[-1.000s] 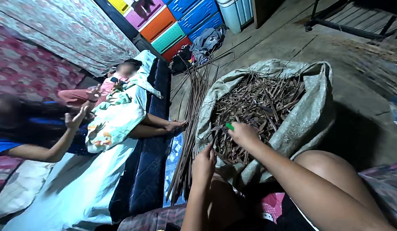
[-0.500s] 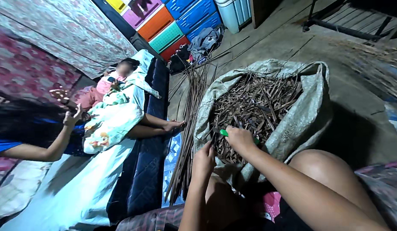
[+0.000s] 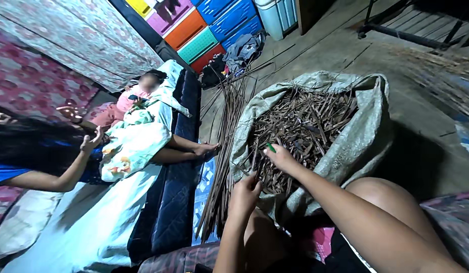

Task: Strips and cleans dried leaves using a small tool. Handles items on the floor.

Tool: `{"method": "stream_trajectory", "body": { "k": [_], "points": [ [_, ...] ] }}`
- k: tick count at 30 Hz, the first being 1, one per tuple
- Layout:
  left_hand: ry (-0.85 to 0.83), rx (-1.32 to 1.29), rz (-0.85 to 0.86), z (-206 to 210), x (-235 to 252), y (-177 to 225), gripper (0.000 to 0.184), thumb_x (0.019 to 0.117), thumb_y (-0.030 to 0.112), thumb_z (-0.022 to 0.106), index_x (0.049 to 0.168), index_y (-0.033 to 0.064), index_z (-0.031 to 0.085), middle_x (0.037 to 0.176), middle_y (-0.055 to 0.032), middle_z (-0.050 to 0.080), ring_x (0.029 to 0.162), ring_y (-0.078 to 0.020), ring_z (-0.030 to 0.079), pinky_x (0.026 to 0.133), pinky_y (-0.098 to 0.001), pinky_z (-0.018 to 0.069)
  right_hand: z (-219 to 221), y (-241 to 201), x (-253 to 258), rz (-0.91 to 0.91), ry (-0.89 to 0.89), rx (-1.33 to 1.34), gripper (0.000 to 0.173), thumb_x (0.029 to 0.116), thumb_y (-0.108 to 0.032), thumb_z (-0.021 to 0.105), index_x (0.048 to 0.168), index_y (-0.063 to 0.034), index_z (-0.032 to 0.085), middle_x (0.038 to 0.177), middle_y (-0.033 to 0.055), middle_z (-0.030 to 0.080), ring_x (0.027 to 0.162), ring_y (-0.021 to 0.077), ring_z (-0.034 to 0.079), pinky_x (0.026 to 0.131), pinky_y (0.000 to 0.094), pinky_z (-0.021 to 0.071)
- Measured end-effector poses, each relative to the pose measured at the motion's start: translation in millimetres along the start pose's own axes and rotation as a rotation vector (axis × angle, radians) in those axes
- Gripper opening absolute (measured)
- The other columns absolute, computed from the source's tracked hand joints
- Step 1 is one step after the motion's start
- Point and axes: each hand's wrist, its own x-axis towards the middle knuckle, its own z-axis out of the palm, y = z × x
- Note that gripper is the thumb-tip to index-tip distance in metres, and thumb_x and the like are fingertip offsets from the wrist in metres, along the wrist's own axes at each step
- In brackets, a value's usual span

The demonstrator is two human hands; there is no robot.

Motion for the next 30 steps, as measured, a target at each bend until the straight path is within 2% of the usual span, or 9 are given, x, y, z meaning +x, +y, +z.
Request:
{"method": "stream_trajectory", "body": {
  "k": [3,7,12,16,19,24,26,28,30],
  "points": [
    [-0.005,0.045,-0.044,-2,-3,6,0.039,0.1078,0.017,0.052,0.146,0.0145,0.058,0.099,-0.0062,0.074,0.075,-0.0163,0.07,0.073,-0.038,0.059,-9,-5,-4,-0.001,0.035,-0.206,0.04,0.1116,-0.031,0.044,0.128,0.0005,0.061,0.113,0.0224,0.067,0.105,0.0346,0.065,0.095,0.0549,0.049],
    [0.067,0.093,-0.086,-3,3,4,0.04,0.1091,0.02,0.046,0.148,0.0176,0.057,0.098,-0.0083,0.074,0.075,-0.0205,0.069,0.074,-0.0428,0.057,4,-19,-33,-0.023,-0.19,-0.514,0.034,0.1075,-0.029,0.048,0.12,-0.0021,0.064,0.113,0.0224,0.068,0.11,0.0392,0.066,0.092,0.0613,0.0493],
    [0.095,0.159,-0.131,0,7,7,0.028,0.1078,0.02,0.048,0.116,0.0077,0.072,0.097,-0.0101,0.074,0.082,-0.0248,0.07,0.081,-0.0495,0.0557,20,-24,-53,-0.028,-0.232,-0.738,0.034,0.1079,-0.027,0.05,0.126,-0.0004,0.063,0.124,0.023,0.068,0.12,0.0403,0.065,0.096,0.0601,0.0497],
    [0.092,0.188,-0.135,3,10,9,0.035,0.1086,0.022,0.048,0.138,0.0138,0.065,0.104,-0.0101,0.075,0.091,-0.0267,0.072,0.087,-0.0509,0.055,22,-24,-42,0.019,-0.133,-0.797,0.034,0.1076,-0.024,0.051,0.13,0.0008,0.059,0.125,0.0243,0.067,0.121,0.042,0.065,0.096,0.0601,0.0509],
    [0.09,0.212,-0.129,3,10,11,0.041,0.108,0.022,0.049,0.148,0.0219,0.058,0.104,-0.0094,0.075,0.091,-0.027,0.071,0.085,-0.0508,0.0544,12,-19,-29,0.113,-0.04,-0.719,0.035,0.1082,-0.024,0.049,0.131,0.0006,0.06,0.128,0.0247,0.067,0.122,0.0425,0.064,0.098,0.0624,0.0501],
    [0.13,0.21,-0.133,1,7,3,0.042,0.1084,0.02,0.048,0.149,0.0226,0.057,0.101,-0.0104,0.075,0.087,-0.0277,0.071,0.082,-0.0512,0.0547,0,-28,-28,0.137,-0.032,-0.651,0.038,0.1094,-0.03,0.047,0.129,-0.0002,0.062,0.129,0.0231,0.066,0.124,0.0396,0.063,0.099,0.0604,0.0494],
    [0.138,0.228,-0.156,-1,8,6,0.04,0.1076,0.02,0.049,0.147,0.0209,0.06,0.104,-0.0105,0.075,0.092,-0.029,0.071,0.085,-0.0525,0.0542,15,-34,-43,0.083,-0.146,-0.637,0.038,0.109,-0.03,0.048,0.126,0.0002,0.063,0.126,0.0238,0.067,0.121,0.0403,0.064,0.098,0.0613,0.0495],
    [0.143,0.24,-0.192,0,8,11,0.034,0.1063,0.02,0.05,0.135,0.0153,0.067,0.107,-0.0122,0.075,0.1,-0.0312,0.071,0.09,-0.0555,0.0529,29,-31,-55,0.048,-0.233,-0.658,0.035,0.1083,-0.029,0.049,0.123,-0.001,0.064,0.124,0.0221,0.068,0.12,0.0392,0.065,0.097,0.0604,0.0501],
    [0.139,0.252,-0.209,2,9,14,0.036,0.1064,0.021,0.05,0.138,0.0178,0.066,0.111,-0.0111,0.075,0.104,-0.031,0.07,0.093,-0.0555,0.0518,34,-28,-56,0.061,-0.251,-0.698,0.035,0.1083,-0.028,0.05,0.126,-0.0012,0.063,0.126,0.0218,0.068,0.122,0.0392,0.064,0.097,0.06,0.0499]
  ]
}}
